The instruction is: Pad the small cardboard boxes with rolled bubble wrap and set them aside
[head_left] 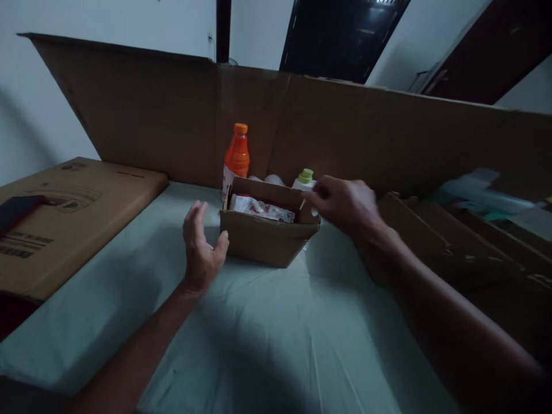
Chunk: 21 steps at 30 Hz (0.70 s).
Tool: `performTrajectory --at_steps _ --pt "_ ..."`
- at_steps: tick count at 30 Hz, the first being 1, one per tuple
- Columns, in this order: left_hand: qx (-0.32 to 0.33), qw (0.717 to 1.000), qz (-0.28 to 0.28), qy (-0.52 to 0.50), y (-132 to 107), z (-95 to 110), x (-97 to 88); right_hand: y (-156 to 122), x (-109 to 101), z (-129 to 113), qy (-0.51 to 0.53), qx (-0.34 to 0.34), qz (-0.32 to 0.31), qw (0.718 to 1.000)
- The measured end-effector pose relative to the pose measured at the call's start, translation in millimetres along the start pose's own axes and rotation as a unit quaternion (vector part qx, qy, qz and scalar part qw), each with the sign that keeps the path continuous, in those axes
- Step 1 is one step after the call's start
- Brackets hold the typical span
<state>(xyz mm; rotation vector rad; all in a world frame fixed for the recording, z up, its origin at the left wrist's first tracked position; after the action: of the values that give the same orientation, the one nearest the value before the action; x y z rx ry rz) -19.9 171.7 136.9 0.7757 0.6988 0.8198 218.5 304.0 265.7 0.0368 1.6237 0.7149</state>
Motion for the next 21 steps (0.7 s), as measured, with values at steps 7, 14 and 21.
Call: performTrajectory --at_steps 7,14,21 --pt "-0.191 0.949 -0.175 -0.177 -7 -57 37.6 -107 64 60 0.338 0.106 -0.006 0.935" --pt "-0.255 0.901 -0.197 -0.29 -12 -33 75.1 -92 131 14 0.44 0.128 -0.052 0.887" --pt "-0.113 0.916 -0.249 -0.294 -63 82 40.7 -189 60 85 0.383 0.166 0.016 0.908"
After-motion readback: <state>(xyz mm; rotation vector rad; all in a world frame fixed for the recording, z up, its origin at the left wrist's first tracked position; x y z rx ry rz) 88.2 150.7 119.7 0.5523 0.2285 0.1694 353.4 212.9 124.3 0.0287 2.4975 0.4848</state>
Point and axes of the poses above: each hand's wrist, its own y-axis towards the middle knuckle, its own x-axis out of the palm, z = x × y, the point moved 8 cm from there along y, towards the middle knuckle, and after that the axes turned 1 degree about y, right-handed, at the moved point
